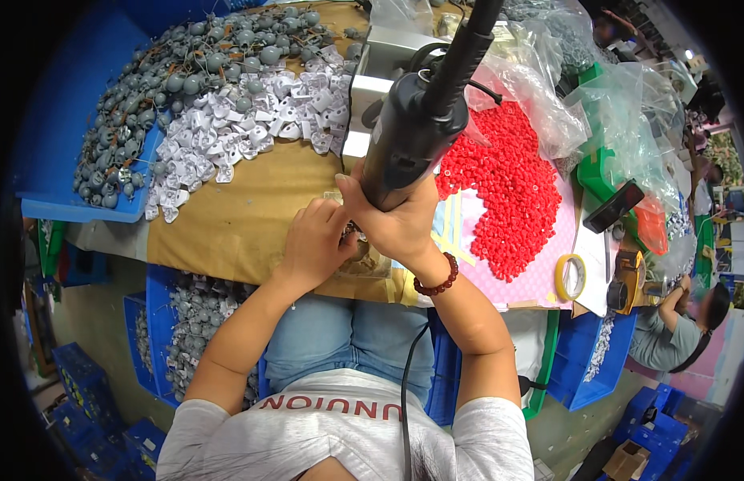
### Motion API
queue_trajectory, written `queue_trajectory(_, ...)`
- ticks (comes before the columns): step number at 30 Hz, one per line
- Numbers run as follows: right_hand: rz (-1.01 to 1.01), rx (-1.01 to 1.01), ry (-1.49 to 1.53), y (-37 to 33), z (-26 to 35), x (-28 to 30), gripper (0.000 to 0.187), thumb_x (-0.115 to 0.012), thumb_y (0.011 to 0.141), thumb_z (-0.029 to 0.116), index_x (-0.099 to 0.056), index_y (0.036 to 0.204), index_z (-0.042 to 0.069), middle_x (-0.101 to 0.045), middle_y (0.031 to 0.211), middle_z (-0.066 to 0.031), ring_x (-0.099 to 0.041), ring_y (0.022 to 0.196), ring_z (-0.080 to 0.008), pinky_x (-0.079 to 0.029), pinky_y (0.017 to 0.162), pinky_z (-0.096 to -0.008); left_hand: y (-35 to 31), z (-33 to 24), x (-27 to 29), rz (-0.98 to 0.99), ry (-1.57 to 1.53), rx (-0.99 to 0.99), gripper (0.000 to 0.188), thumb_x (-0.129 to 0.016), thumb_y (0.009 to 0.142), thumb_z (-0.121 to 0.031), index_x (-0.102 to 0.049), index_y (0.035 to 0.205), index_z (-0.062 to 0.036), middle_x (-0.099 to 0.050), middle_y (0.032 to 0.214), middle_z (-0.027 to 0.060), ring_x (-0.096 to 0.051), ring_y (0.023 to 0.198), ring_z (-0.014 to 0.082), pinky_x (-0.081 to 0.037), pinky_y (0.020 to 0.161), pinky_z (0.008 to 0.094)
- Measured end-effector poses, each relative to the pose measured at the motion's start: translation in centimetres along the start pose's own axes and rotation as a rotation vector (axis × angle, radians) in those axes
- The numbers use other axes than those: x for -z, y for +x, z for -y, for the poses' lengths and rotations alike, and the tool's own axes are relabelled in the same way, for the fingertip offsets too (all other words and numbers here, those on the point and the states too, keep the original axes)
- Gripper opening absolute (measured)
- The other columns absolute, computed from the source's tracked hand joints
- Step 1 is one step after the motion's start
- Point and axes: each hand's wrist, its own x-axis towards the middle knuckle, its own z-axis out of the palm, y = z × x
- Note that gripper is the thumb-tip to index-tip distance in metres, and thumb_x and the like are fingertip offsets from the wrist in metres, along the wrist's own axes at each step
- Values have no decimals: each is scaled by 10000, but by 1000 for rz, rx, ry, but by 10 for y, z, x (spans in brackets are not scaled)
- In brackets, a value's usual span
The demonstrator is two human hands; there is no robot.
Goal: Manually assembling small electric motor components by placing internal parts into a housing and securing them using a suspended electric screwdriver.
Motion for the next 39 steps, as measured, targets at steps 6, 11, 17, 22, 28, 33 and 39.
queue_trajectory(6, 135, 98, -222, -6, -1, 4, 371, -687, 832, -83, -490, 1143, -37, -644, 825, -56, -621, 694, -116, -510, 626, -261, 0, 3, 1, -17, -31, -23, 330, -701, 719, -115, -613, 1037, -122, -573, 927, 47, -583, 948, 260, -468, 738, 413)
queue_trajectory(11, 222, 86, -232, -17, -11, 9, 439, -672, 834, -80, -443, 1205, -25, -635, 841, -54, -619, 721, -110, -506, 652, -248, 2, 1, 5, 43, -47, 6, 311, -700, 715, -106, -595, 1008, -120, -573, 930, 54, -581, 943, 268, -471, 742, 418)
queue_trajectory(17, 151, 65, -141, -27, -19, 6, 430, -657, 836, -90, -425, 1189, -14, -629, 905, -61, -622, 785, -110, -506, 682, -244, 3, 2, 3, 38, -63, 12, 297, -701, 713, -103, -581, 984, -121, -575, 933, 48, -582, 947, 269, -473, 748, 424)
queue_trajectory(22, 97, 27, -91, -25, -7, -2, 254, -712, 816, -54, -571, 1018, 9, -626, 831, -37, -603, 702, -109, -496, 636, -260, 2, 2, 3, 49, -75, 33, 294, -707, 710, -104, -576, 973, -122, -577, 942, 44, -580, 961, 268, -472, 753, 427)
queue_trajectory(28, -28, -67, -88, -8, 3, 7, 78, -642, 846, -54, -607, 871, 11, -640, 762, -44, -627, 665, -135, -521, 632, -274, 2, 0, 9, 92, -69, 62, 340, -740, 734, -130, -596, 1040, -96, -583, 996, 74, -565, 1000, 300, -465, 813, 434)
queue_trajectory(33, -429, -151, -98, 12, 1, 51, 183, -685, 936, 88, -571, 1068, 32, -648, 890, -59, -628, 749, -135, -513, 685, -272, -2, -4, 5, 32, -125, 105, 396, -741, 773, -122, -610, 1138, -43, -609, 1116, 109, -550, 1087, 337, -446, 943, 436)
queue_trajectory(39, -352, 283, -788, -26, -33, 78, 503, -652, 904, 13, -503, 1383, -29, -548, 1338, -213, -482, 1292, -306, -412, 1049, -382, -9, -1, 1, -1, -197, 67, 402, -758, 764, -57, -620, 1141, -44, -652, 1168, 125, -549, 1217, 345, -451, 1004, 449)
